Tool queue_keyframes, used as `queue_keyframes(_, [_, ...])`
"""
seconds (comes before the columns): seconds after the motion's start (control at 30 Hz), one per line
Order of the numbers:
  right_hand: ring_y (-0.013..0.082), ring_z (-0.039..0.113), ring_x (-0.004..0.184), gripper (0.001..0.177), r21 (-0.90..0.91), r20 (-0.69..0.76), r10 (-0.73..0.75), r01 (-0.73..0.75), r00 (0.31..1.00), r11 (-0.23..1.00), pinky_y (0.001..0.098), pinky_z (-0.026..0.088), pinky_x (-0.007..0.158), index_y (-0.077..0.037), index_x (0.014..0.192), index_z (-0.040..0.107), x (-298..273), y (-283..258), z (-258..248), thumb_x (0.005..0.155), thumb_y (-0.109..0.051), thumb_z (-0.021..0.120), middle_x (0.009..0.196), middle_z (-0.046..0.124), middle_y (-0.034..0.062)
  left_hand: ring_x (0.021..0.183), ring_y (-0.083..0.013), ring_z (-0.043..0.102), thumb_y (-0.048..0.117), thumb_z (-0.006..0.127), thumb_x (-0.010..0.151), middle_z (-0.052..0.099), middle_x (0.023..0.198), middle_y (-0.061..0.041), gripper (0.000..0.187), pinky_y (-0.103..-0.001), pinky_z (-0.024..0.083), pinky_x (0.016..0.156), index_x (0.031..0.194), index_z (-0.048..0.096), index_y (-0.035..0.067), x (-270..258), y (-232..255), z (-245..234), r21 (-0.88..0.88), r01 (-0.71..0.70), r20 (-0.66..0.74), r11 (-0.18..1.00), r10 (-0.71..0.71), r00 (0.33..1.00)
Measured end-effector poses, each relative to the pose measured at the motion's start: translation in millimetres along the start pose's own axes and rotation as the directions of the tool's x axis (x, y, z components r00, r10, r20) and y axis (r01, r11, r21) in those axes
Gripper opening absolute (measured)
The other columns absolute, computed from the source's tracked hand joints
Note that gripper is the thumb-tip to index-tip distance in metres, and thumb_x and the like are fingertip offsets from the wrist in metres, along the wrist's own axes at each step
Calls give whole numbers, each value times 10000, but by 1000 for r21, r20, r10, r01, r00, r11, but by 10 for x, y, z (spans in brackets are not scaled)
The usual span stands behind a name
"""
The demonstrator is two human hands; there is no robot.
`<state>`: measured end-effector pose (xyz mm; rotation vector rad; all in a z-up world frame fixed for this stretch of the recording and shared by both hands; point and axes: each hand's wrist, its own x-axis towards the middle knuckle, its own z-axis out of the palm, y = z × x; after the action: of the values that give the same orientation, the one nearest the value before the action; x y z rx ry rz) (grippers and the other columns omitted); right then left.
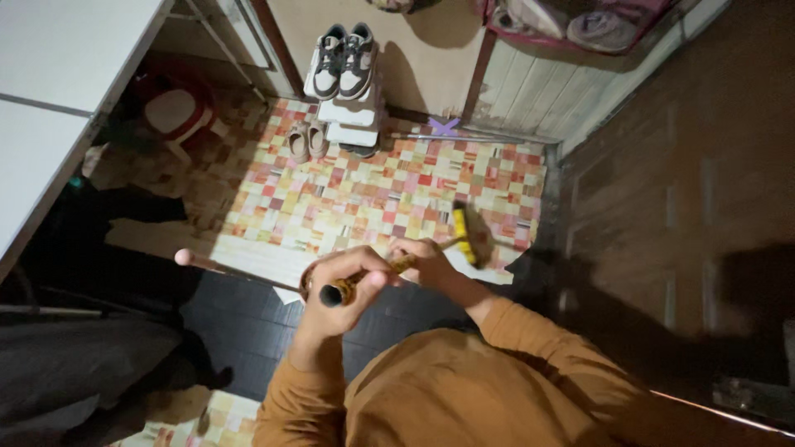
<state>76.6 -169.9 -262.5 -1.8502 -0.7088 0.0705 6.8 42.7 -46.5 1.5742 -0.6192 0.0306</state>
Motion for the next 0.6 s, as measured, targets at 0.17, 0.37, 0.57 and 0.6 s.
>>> queue_keyframes(0.17, [304,662,675,365,-475,-118,49,-100,992,874,424,524,623,-74,811,590,-447,965,-179,884,-402,732,701,637,125,717,-126,614,185,606,1031,685,795,-49,234,-277,487,667,902,709,19,49,-803,390,-59,161,28,985,-160,987])
queue_keyframes(0.37, [328,720,740,195,-223,-64,245,-253,968,942,443,559,668,-129,826,669,-966,1436,-206,889,-307,622,799,721,114,784,-105,615,177,602,1039,679,811,-25,239,-269,487,732,887,705,23,48,-1650,894,-139,264,78,954,-255,964])
queue_keyframes(0.57, [361,702,823,178,-283,-117,309,-330,944,900,449,540,677,-136,946,684,-901,1464,-138,811,-252,678,876,734,132,809,-107,657,153,599,1021,725,853,-33,219,-271,508,751,881,692,12,49,-1657,743,-109,203,9,973,-203,979])
queue_keyframes(0.6, [348,707,830,146,-293,-152,354,-385,923,875,439,543,693,-139,928,687,-840,1444,-88,832,-249,677,871,739,131,807,-110,667,151,599,1021,733,853,-38,221,-271,516,753,881,695,11,87,-1615,680,-110,181,-22,977,-184,983])
